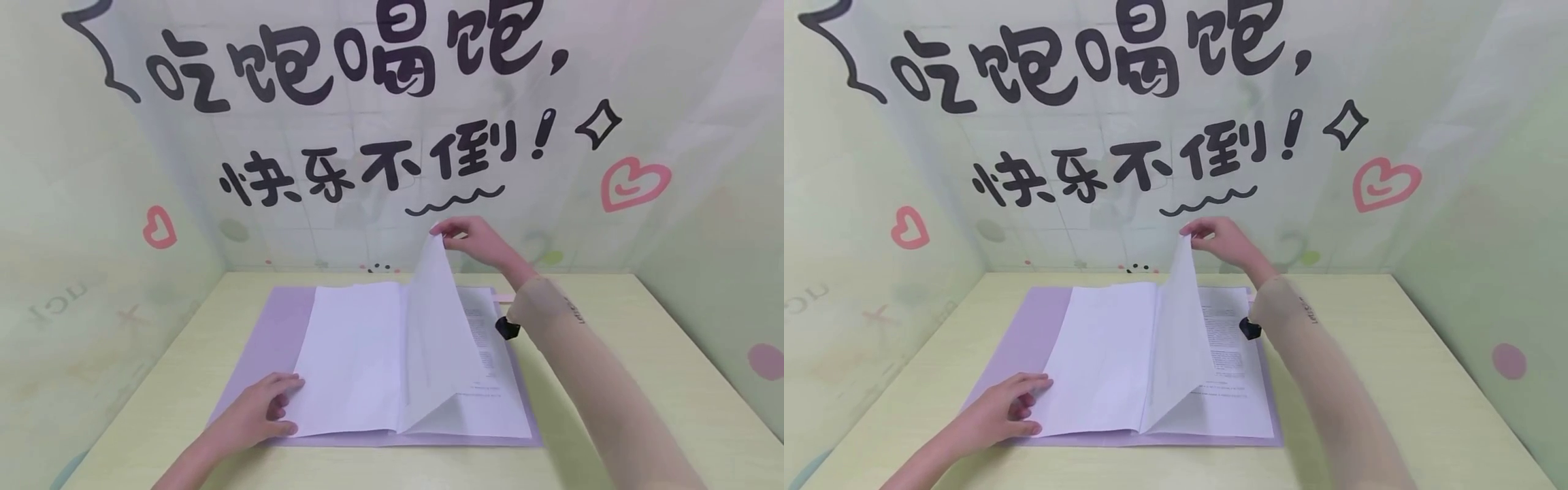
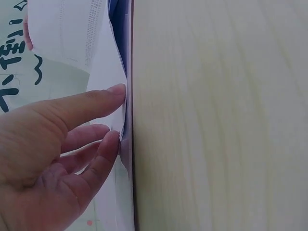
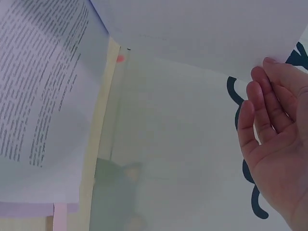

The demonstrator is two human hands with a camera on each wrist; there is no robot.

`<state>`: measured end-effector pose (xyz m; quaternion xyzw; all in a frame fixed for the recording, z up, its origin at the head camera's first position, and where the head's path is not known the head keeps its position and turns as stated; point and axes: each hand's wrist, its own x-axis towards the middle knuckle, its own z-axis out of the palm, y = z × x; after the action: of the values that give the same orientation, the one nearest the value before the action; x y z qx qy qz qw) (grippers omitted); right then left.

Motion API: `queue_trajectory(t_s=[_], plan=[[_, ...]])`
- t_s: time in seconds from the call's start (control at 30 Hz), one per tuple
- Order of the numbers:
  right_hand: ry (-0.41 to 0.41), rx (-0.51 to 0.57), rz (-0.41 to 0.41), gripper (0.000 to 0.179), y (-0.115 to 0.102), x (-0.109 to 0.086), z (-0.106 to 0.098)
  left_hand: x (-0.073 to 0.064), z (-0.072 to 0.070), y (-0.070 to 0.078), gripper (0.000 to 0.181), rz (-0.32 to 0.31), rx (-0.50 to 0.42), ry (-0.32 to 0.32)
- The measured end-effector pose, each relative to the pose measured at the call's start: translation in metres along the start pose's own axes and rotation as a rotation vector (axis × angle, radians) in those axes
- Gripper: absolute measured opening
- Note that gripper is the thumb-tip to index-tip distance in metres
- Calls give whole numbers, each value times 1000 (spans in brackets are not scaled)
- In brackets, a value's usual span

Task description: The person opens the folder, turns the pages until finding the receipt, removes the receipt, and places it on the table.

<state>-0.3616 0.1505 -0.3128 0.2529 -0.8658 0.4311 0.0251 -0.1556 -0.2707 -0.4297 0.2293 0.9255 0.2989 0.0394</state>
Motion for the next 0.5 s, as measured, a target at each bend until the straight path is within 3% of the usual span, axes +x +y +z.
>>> queue_trajectory(t_s=[0.3,0.5], plan=[[38,77,-18,27,-24,21,29,-2,1,0,65,41,18,20],[46,124,-24,27,-36,32,49,2,1,-1,66,21,3,-1]])
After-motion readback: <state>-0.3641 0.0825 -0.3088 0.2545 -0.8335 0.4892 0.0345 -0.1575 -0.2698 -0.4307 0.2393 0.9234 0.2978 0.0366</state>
